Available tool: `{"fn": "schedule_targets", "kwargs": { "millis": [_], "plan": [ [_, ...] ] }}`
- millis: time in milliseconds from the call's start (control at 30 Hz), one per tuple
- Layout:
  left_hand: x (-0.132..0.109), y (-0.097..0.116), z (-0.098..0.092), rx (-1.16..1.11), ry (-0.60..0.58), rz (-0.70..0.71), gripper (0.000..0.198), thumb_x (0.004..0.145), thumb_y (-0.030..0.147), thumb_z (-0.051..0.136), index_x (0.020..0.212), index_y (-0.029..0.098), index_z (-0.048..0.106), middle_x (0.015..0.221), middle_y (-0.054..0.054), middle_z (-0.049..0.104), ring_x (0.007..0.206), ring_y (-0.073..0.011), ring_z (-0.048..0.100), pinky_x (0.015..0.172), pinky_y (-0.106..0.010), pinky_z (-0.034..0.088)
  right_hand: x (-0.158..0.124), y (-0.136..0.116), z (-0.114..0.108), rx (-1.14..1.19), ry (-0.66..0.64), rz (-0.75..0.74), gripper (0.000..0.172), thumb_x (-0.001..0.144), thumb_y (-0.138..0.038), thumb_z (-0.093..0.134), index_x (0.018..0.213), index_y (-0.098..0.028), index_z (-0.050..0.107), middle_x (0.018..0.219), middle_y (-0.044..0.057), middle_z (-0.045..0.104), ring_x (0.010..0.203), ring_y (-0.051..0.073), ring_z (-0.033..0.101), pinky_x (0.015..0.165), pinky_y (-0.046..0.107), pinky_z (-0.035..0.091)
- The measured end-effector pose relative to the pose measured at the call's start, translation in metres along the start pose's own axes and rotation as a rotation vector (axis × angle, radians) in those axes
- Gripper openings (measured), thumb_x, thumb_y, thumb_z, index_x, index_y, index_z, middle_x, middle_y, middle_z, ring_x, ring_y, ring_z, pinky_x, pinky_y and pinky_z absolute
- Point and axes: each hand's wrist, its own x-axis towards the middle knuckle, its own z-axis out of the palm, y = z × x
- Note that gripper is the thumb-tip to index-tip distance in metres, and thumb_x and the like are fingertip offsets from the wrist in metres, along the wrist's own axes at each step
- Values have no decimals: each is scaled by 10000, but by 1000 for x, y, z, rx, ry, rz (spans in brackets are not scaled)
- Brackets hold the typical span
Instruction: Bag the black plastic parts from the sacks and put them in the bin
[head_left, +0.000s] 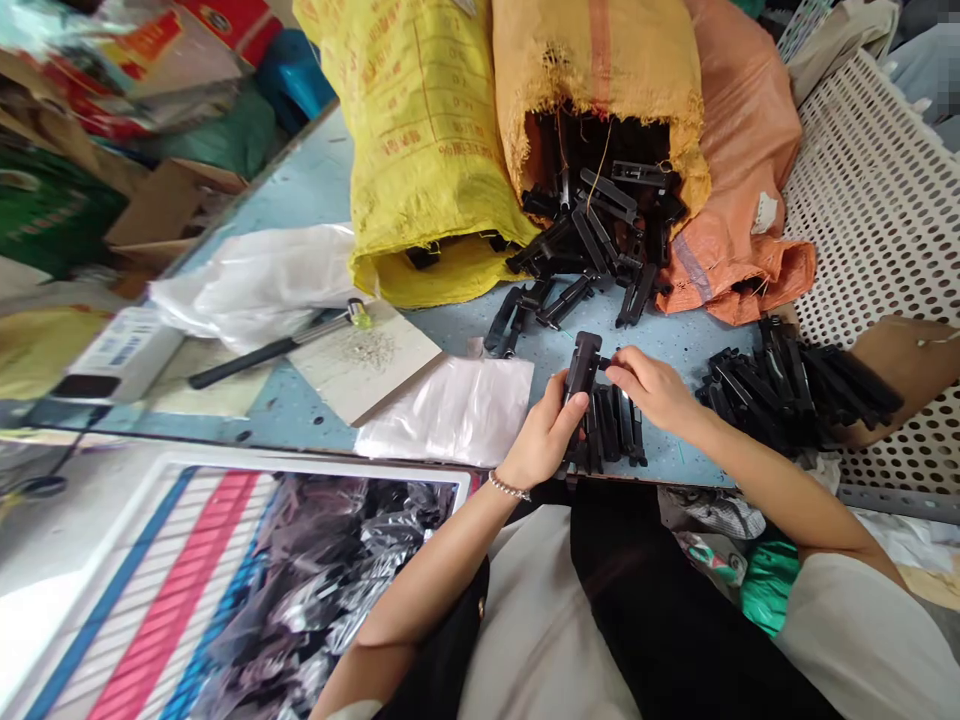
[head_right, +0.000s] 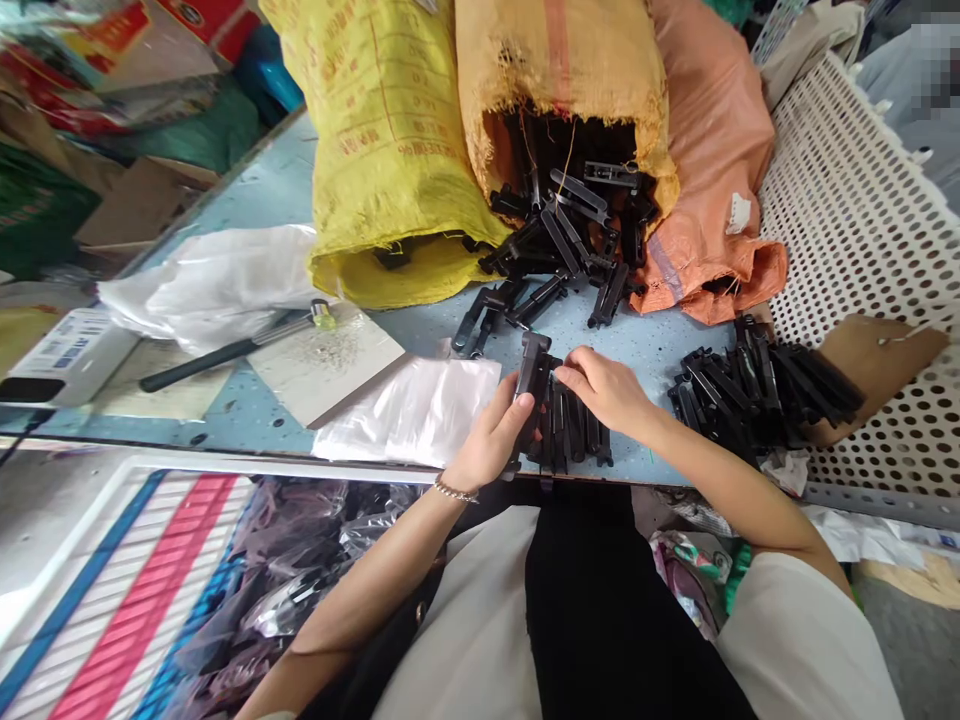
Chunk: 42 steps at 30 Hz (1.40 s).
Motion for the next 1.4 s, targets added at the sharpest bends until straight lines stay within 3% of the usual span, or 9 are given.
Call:
{"fn": "schedule_targets", "kwargs": {
  "millis": [100, 300, 433, 533, 700, 933, 1233, 1300, 1400],
  "plan": [
    [0, 6, 1, -153, -27, -53, 674, 879, 558, 637, 1453, 253, 462, 891, -33, 682, 571, -160, 623, 546, -296, 530, 3, -1, -18, -426, 80, -289, 390, 980, -573, 473, 888, -212, 590, 823, 72, 621, 766, 221, 542, 630, 345, 369],
    [-3, 21, -1, -332, -150, -274, 799, 822, 560, 702, 1511, 271, 417, 839, -43, 691, 523, -191, 648, 459, -322, 529, 19, -2, -38, -577, -188, -594, 401, 1021, -484, 415, 762, -239, 599, 668, 45, 547, 672, 203, 478, 586, 364, 326],
    [-10, 23, -2, -324, -171, -296, 814, 836, 581, 674, 1533, 299, 363, 842, -46, 688, 515, -210, 662, 446, -331, 530, 23, -7, -38, -374, -256, -536, 459, 950, -556, 531, 615, -243, 521, 592, 23, 499, 599, 176, 444, 551, 338, 340],
    [-19, 24, 2, -246, -139, -234, 827, 848, 569, 664, 1548, 279, 331, 814, -43, 675, 519, -209, 652, 470, -326, 526, 13, -15, -20, -43, -154, -301, 520, 907, -620, 558, 555, -247, 466, 536, -13, 452, 538, 145, 421, 483, 285, 363],
    [-25, 27, 7, -103, 69, 4, 803, 821, 446, 744, 1515, 216, 412, 813, -46, 675, 617, -199, 648, 625, -318, 556, -5, -25, 10, 395, -156, 56, 631, 1011, -637, 124, 614, -257, 434, 437, -92, 268, 369, 118, 281, 339, 260, 319],
    [-20, 31, -1, -186, -77, -85, 844, 861, 554, 660, 1566, 253, 306, 750, -26, 650, 537, -196, 625, 467, -291, 500, 8, -16, -21, -48, -39, -218, 469, 855, -674, 609, 716, -233, 527, 707, 43, 539, 757, 219, 531, 692, 353, 459],
    [-17, 14, 4, -153, 38, -24, 808, 856, 519, 681, 1545, 263, 343, 870, -46, 678, 585, -181, 626, 573, -315, 545, -7, -14, 14, 476, -183, 146, 593, 974, -707, 271, 775, -213, 534, 545, -42, 419, 459, 125, 372, 445, 265, 330],
    [-9, 11, -1, -219, 69, -51, 744, 869, 541, 650, 1507, 260, 388, 835, -34, 666, 584, -179, 627, 546, -308, 544, -16, -15, 13, 295, -203, 58, 541, 990, -663, 329, 825, -203, 561, 608, -18, 504, 528, 136, 455, 505, 267, 362],
    [1, 11, -4, -291, 144, -40, 672, 864, 566, 645, 1430, 243, 480, 853, -37, 677, 691, -195, 662, 629, -313, 572, -32, -17, 19, -212, -138, -314, 438, 983, -593, 462, 875, -190, 598, 755, 46, 619, 696, 182, 551, 603, 298, 381]
  ]
}}
